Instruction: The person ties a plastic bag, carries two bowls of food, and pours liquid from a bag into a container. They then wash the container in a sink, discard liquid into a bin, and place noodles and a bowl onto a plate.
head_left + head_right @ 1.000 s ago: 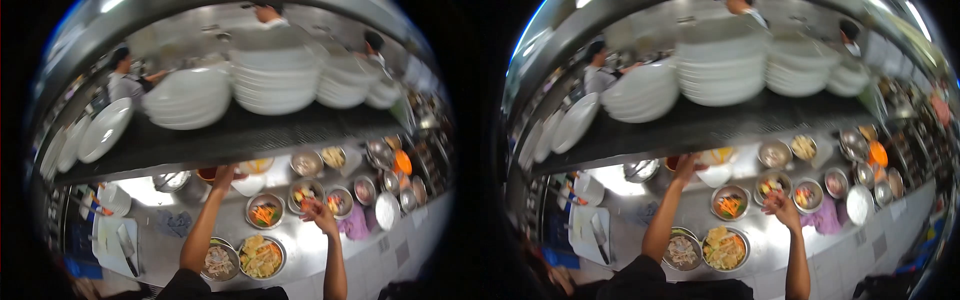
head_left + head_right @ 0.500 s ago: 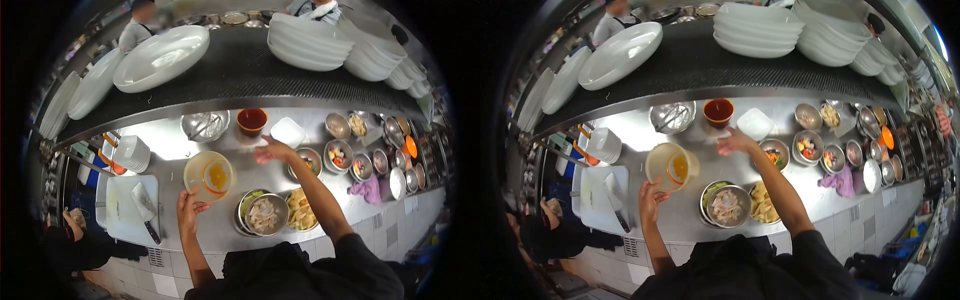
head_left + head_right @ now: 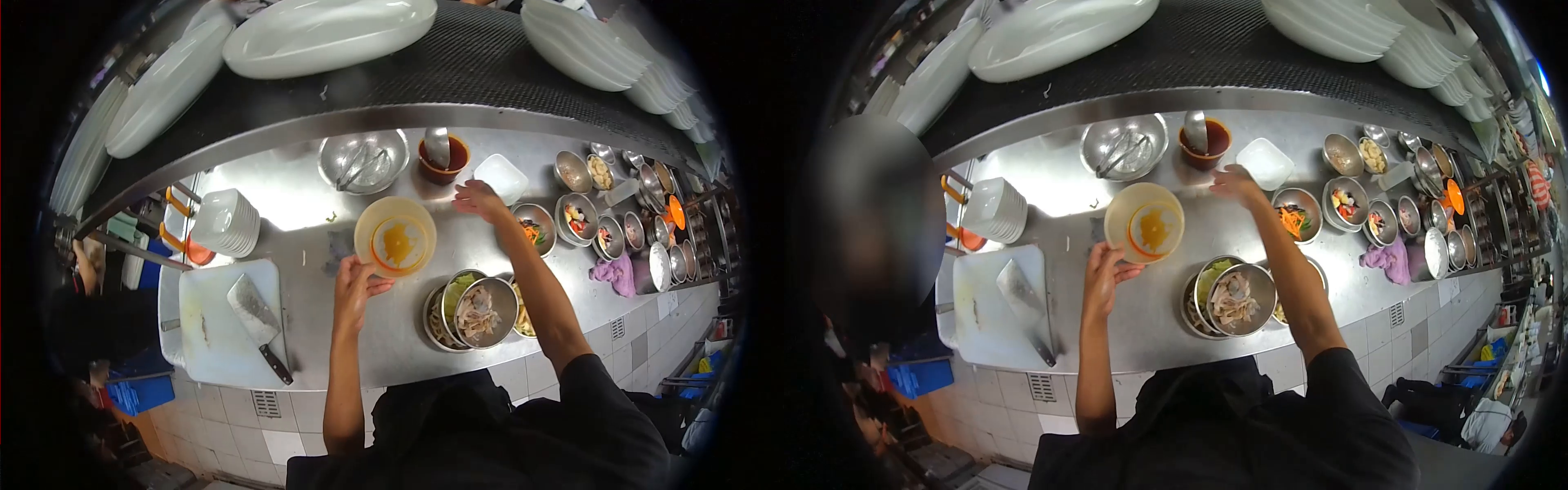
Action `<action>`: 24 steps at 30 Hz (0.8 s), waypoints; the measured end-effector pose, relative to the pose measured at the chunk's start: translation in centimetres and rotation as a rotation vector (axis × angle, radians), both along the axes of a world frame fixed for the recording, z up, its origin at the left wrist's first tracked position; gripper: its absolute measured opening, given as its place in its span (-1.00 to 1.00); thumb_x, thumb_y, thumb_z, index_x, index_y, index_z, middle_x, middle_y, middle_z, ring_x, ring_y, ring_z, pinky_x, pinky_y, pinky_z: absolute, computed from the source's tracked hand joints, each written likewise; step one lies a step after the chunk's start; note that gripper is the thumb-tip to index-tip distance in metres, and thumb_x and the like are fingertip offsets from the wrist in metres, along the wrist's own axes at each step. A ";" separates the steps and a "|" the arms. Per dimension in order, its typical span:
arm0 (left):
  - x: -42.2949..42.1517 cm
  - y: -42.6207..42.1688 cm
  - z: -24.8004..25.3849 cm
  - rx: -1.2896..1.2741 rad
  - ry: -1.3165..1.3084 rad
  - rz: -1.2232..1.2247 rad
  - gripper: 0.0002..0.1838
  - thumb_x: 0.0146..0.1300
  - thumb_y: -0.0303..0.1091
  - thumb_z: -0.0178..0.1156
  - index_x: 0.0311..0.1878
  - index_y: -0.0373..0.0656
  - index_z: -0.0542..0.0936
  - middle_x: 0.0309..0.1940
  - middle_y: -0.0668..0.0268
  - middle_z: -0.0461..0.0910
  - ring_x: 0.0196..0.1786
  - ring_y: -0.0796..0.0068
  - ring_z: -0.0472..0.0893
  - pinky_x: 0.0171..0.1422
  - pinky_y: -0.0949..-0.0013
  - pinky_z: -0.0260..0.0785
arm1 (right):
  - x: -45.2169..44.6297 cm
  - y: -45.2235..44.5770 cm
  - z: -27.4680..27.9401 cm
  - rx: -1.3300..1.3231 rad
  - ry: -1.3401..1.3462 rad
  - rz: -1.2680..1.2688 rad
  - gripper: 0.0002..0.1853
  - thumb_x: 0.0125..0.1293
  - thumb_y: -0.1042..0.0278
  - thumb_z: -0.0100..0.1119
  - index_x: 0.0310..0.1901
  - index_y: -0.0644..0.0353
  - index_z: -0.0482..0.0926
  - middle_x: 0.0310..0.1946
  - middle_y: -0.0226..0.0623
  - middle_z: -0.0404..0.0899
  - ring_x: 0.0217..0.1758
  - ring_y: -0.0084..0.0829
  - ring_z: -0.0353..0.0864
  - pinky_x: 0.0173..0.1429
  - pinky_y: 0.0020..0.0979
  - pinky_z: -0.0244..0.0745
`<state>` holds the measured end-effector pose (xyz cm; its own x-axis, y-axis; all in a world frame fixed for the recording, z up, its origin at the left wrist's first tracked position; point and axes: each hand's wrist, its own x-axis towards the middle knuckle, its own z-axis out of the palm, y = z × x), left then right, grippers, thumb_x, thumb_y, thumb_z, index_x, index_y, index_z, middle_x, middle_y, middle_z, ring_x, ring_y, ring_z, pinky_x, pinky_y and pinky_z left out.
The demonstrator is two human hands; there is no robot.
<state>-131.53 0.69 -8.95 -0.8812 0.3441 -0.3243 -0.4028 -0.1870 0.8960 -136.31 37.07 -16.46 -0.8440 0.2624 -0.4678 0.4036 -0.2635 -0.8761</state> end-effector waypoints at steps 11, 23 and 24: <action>2.1 -0.7 0.4 -0.058 -0.012 0.039 -0.72 0.32 -0.30 0.08 0.00 -0.20 0.33 -0.24 0.13 0.57 -0.32 0.33 0.69 -0.18 0.41 0.58 | 2.7 -0.9 1.2 0.048 0.111 0.059 -0.60 0.25 0.48 -0.04 0.13 0.37 0.38 -0.01 0.02 0.51 0.01 -0.21 0.61 0.06 -0.31 0.56; 4.4 1.2 -0.2 -0.111 0.043 0.039 -0.74 0.36 -0.33 0.07 -0.04 -0.22 0.26 -0.15 0.13 0.48 -0.30 0.29 0.69 -0.18 0.38 0.58 | 6.3 -2.1 1.1 -0.055 0.175 0.107 -0.66 0.23 0.41 0.14 0.03 0.32 0.45 -0.14 -0.12 0.59 -0.10 -0.27 0.66 -0.02 -0.33 0.58; 4.6 1.3 0.0 -0.113 0.043 0.054 -0.76 0.35 -0.32 0.08 -0.05 -0.19 0.29 -0.20 0.17 0.52 -0.30 0.31 0.69 -0.17 0.38 0.57 | 6.5 -2.0 0.8 -0.060 0.165 0.106 -0.68 0.23 0.42 0.14 0.01 0.31 0.46 -0.14 -0.13 0.59 -0.10 -0.27 0.66 -0.02 -0.33 0.58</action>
<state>-126.95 1.95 -8.97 -0.9116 0.2586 -0.3195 -0.3551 -0.1041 0.9290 -129.85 35.10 -15.62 -0.9321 0.1437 -0.3325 0.2838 -0.2808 -0.9169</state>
